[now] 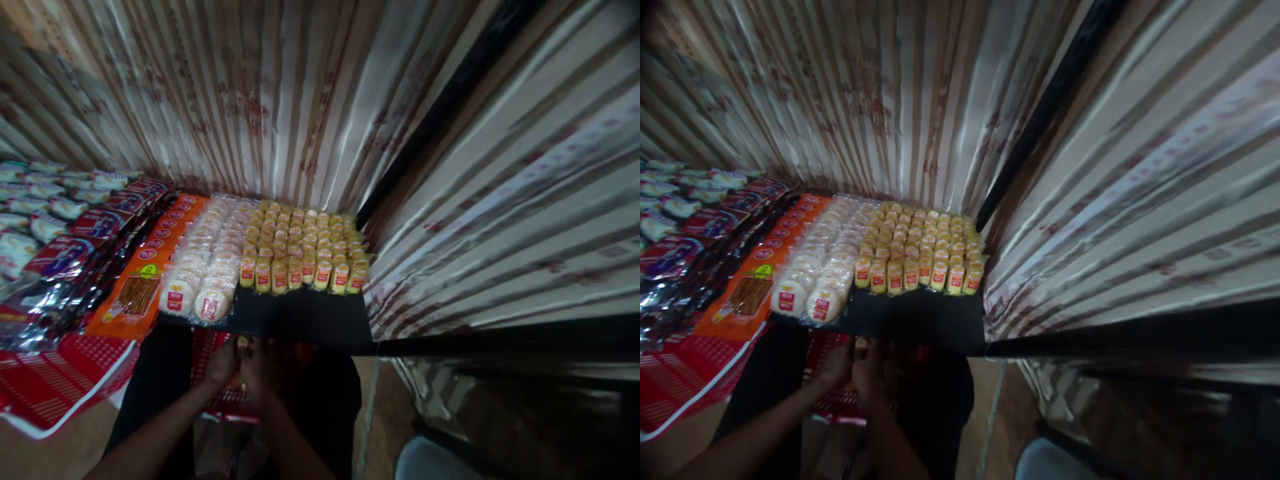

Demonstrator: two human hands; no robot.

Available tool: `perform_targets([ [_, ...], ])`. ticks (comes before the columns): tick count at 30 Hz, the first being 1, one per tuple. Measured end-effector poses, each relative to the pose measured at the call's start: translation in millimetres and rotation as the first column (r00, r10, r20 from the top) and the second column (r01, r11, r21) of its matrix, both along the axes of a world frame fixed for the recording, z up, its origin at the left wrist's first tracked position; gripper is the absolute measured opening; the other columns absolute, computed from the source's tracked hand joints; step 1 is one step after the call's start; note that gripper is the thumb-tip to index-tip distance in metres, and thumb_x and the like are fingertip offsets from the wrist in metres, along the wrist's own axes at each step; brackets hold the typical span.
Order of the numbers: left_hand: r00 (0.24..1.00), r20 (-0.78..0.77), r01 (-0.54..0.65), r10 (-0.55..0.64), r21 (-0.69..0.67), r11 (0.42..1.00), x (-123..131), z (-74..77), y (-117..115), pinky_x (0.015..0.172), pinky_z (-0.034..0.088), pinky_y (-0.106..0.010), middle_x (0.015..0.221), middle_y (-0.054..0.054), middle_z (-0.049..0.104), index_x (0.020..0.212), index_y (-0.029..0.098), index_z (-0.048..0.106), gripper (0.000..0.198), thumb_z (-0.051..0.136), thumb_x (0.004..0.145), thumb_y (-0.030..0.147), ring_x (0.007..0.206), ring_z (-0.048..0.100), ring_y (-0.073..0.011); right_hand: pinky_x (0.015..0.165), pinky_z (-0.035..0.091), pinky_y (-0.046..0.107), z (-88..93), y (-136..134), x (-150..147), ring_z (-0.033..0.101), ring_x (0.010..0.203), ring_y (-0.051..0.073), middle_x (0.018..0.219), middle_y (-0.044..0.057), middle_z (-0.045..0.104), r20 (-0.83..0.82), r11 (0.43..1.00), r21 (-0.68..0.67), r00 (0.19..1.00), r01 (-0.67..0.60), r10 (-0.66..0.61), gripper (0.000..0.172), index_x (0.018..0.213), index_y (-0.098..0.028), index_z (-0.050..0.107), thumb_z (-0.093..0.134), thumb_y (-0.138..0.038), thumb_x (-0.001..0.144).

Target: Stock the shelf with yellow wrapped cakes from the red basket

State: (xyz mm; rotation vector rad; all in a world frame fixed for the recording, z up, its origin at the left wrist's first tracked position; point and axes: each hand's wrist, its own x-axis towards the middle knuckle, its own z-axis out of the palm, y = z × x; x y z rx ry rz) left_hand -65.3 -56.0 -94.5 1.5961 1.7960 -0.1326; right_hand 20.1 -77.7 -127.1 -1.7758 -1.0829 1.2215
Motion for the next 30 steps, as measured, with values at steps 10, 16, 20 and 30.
perform_targets([
  [10,0.911,0.399,-0.152,0.105,0.089,0.984,7,50.0,-50,0.064,0.043,-0.025,0.078,-0.007,0.067,0.085,0.016,0.055,0.029,0.045,0.077,0.042,0.073,0.063,-0.0199,0.083,0.048,0.032,70.0,-46,49,0.064,0.087,0.019,0.088,0.007,0.068,-0.102,0.981,0.189,0.993,-0.047,0.067,0.027,0.085,-0.017,0.066,0.045,-0.011,0.07],
  [16,0.705,0.686,-0.299,0.178,0.061,0.952,30,100.7,-45,0.049,0.038,-0.024,0.055,0.002,0.055,0.073,0.016,0.056,0.049,0.06,0.058,0.063,0.052,0.051,-0.014,0.078,0.05,0.029,125.6,-50,80,0.063,0.083,0.016,0.09,0.004,0.063,0.009,0.925,0.375,0.998,-0.059,0.06,0.025,0.087,-0.02,0.065,0.045,-0.012,0.073],
  [20,0.577,0.801,-0.36,0.16,0.073,0.93,53,121.2,-29,0.046,0.035,-0.021,0.057,0.003,0.055,0.081,0.015,0.057,0.05,0.063,0.06,0.06,0.05,0.048,-0.0113,0.076,0.051,0.028,147.8,-42,93,0.062,0.085,0.016,0.096,0.006,0.061,0.025,0.907,0.419,0.999,-0.041,0.033,0.025,0.099,-0.02,0.061,0.049,-0.02,0.078],
  [30,0.389,0.915,-0.375,0.111,0.047,0.926,111,132.5,8,0.071,0.047,-0.027,0.079,-0.004,0.067,0.091,0.015,0.055,0.039,0.065,0.059,0.034,0.077,0.061,-0.0173,0.077,0.051,0.029,151.0,-9,133,0.061,0.086,0.016,0.101,0.007,0.06,0.064,0.85,0.52,0.989,0.079,-0.131,0.029,0.106,-0.019,0.056,0.048,-0.021,0.079],
])
